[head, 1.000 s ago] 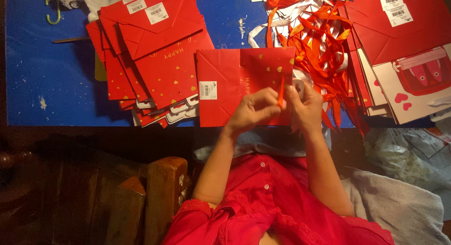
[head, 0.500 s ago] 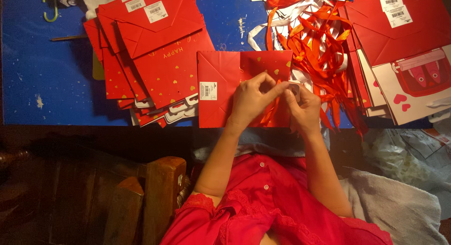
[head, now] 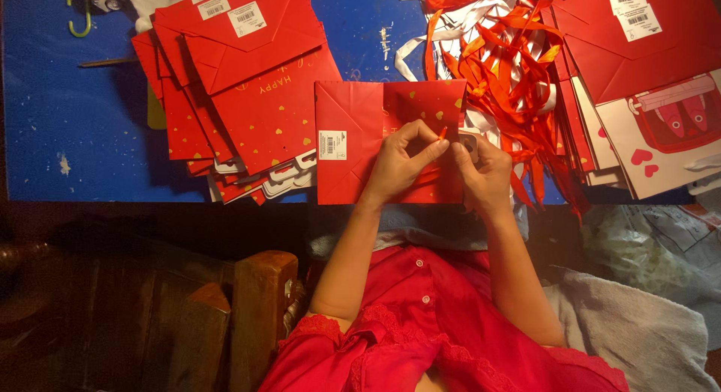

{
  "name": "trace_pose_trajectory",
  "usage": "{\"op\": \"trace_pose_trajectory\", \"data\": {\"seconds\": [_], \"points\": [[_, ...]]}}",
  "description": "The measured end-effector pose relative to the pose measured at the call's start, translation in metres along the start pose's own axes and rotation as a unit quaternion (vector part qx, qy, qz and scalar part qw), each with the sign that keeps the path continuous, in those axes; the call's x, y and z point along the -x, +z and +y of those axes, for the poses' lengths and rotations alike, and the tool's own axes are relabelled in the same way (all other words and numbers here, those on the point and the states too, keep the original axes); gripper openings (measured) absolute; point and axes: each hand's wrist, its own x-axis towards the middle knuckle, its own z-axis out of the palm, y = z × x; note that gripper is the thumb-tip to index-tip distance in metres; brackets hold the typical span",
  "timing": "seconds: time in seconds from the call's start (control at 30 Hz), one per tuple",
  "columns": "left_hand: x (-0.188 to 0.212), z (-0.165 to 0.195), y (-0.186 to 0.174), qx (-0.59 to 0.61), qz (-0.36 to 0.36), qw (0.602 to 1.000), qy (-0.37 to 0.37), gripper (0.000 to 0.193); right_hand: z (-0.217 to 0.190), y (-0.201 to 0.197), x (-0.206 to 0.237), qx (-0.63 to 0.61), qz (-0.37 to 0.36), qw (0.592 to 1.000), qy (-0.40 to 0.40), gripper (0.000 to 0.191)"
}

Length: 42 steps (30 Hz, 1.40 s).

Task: The person assembles red gift bags by threading orange and white ribbons through the handle slots and tying them. They work on multiple bags, stacking completed ones on the table.

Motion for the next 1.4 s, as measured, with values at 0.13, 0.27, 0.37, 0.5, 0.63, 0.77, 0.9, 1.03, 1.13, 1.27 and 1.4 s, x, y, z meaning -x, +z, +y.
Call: {"op": "trace_pose_trajectory", "data": {"seconds": [0.13,0.27,0.37,0.5,0.63,0.77,0.9,1.03,1.13,1.27,1.4], "points": [[0.006,-0.001,-0.007,0.039,-0.052,0.997,0.042,0.018,-0.002,0.0,0.0,0.007,0.009,1.0,0.013,0.022],[0.002,0.01,0.0,0.0,0.008,0.999,0.044,0.022,-0.005,0.0,0.001,-0.022,0.001,1.0,0.003,0.025],[-0.002,0.019,0.01,-0.087,0.067,0.993,0.05,0.037,-0.003,0.0,0.001,-0.024,0.001,1.0,0.014,0.026],[-0.005,0.018,0.021,-0.168,0.12,0.973,0.105,0.029,0.0,-0.001,0.0,-0.011,-0.007,1.0,-0.014,0.027],[-0.006,0.003,0.019,-0.198,0.138,0.964,0.114,0.013,0.001,-0.001,0.0,-0.015,-0.01,0.999,-0.028,0.028],[-0.006,-0.013,0.013,-0.059,0.116,0.983,0.131,0.009,0.001,0.0,0.0,0.006,-0.001,1.0,-0.015,0.028],[-0.005,-0.016,0.002,0.028,0.085,0.988,0.126,0.006,0.001,-0.001,0.001,0.028,0.004,1.0,-0.005,0.03],[-0.005,-0.014,0.005,0.062,0.112,0.989,0.069,0.023,0.001,-0.001,0.0,0.017,-0.003,0.999,-0.033,0.032],[-0.003,-0.015,0.012,-0.068,0.135,0.986,0.076,0.032,-0.001,-0.001,0.001,0.028,-0.006,0.999,-0.034,0.031],[-0.004,-0.022,0.011,-0.111,0.172,0.975,0.091,0.022,-0.007,-0.005,0.0,-0.024,-0.03,0.997,-0.065,0.036],[-0.005,-0.027,0.01,0.017,0.161,0.986,0.046,0.027,-0.01,-0.008,-0.005,-0.059,-0.019,0.997,-0.048,0.044]]}}
